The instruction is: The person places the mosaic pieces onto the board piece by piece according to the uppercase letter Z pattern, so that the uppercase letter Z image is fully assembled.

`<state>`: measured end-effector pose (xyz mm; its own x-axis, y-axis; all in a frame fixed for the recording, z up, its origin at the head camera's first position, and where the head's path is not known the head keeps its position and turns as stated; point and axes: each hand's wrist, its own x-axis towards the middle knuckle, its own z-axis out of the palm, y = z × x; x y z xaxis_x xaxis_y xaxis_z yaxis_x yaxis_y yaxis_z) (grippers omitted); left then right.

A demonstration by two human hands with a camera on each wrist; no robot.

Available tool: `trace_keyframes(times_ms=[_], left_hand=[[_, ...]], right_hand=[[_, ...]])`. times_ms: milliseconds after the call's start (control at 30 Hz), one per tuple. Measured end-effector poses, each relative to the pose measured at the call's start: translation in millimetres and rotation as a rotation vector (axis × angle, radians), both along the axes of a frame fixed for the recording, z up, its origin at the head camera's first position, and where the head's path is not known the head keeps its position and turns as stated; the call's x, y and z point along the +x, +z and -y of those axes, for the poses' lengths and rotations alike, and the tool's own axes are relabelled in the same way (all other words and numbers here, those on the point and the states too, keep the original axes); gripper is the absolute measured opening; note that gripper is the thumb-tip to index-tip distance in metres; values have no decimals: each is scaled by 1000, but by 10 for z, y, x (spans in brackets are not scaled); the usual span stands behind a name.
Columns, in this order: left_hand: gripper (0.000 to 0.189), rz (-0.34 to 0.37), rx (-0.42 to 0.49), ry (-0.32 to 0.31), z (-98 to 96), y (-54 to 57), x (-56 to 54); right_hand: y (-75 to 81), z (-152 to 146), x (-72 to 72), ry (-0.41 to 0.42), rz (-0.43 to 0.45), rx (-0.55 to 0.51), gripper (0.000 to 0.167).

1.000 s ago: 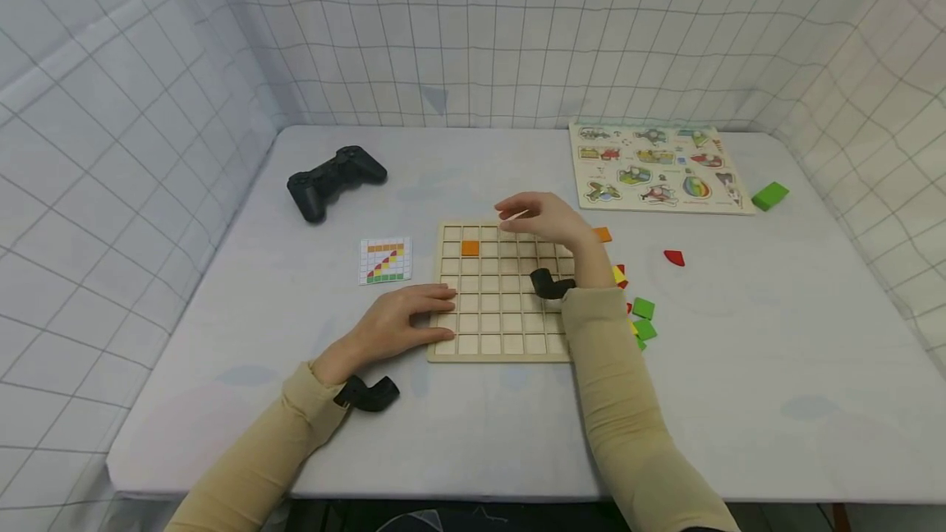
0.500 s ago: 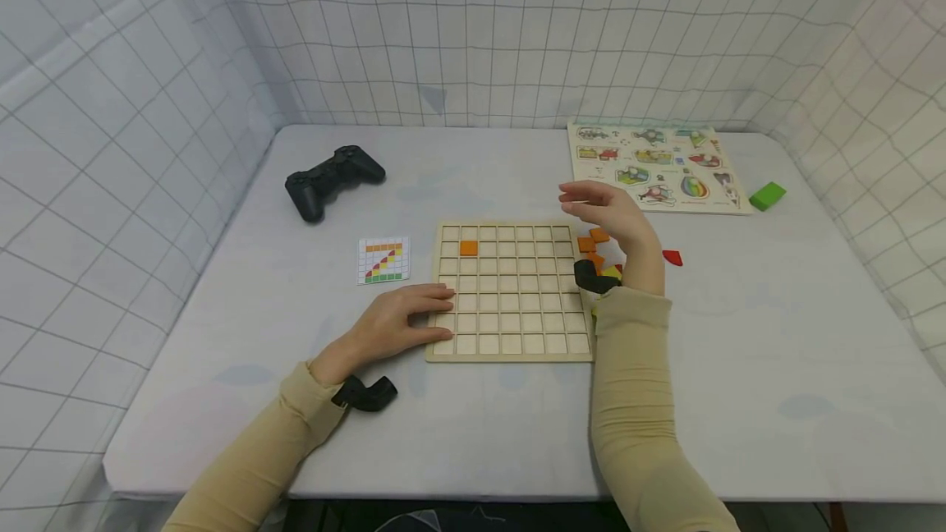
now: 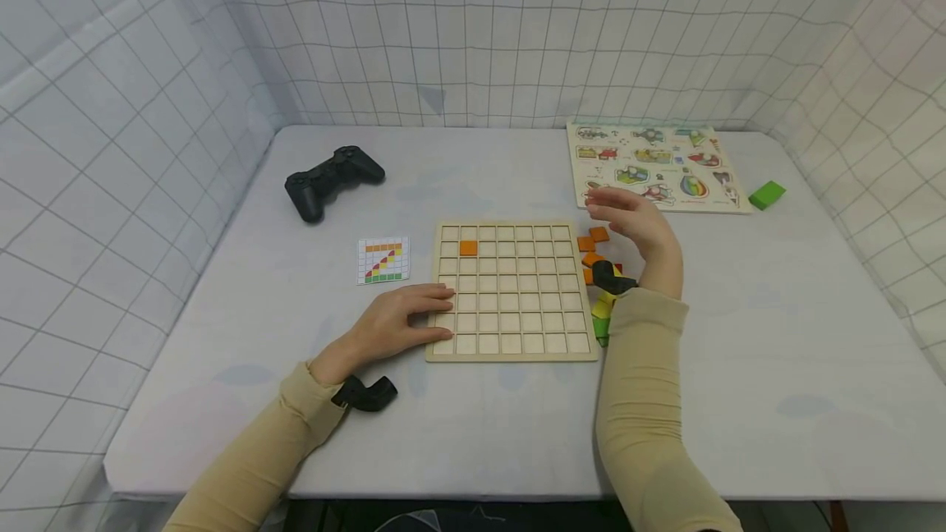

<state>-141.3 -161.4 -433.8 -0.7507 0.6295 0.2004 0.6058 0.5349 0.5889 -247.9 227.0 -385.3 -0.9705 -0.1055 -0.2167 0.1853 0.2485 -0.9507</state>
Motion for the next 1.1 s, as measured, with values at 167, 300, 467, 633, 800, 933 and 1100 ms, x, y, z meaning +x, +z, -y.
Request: trace_keyframes(times_ms=[167, 300, 467, 633, 800, 933, 1100], left_hand=[[44, 8, 1, 4, 2, -2, -1], [44, 7, 1, 4, 3, -1, -2], [44, 10, 3, 4, 1, -1, -4], [45, 14, 9, 6, -1, -1, -3], [44, 11, 13, 4, 1, 0, -3], [44, 9, 9, 4, 2, -3, -4], [44, 2, 10, 1, 3, -5, -6]], right_hand=[[-12, -40, 12, -19, 65, -48, 58], [30, -40, 51, -33, 109, -65, 58], [-92, -95, -8, -63, 128, -48, 55], [-162, -129, -27, -74, 118, -45, 55], [-171, -145, -6, -60, 105, -31, 54], [-182, -160, 7, -35, 94, -11, 55], [-205, -170, -4, -24, 75, 16, 54]])
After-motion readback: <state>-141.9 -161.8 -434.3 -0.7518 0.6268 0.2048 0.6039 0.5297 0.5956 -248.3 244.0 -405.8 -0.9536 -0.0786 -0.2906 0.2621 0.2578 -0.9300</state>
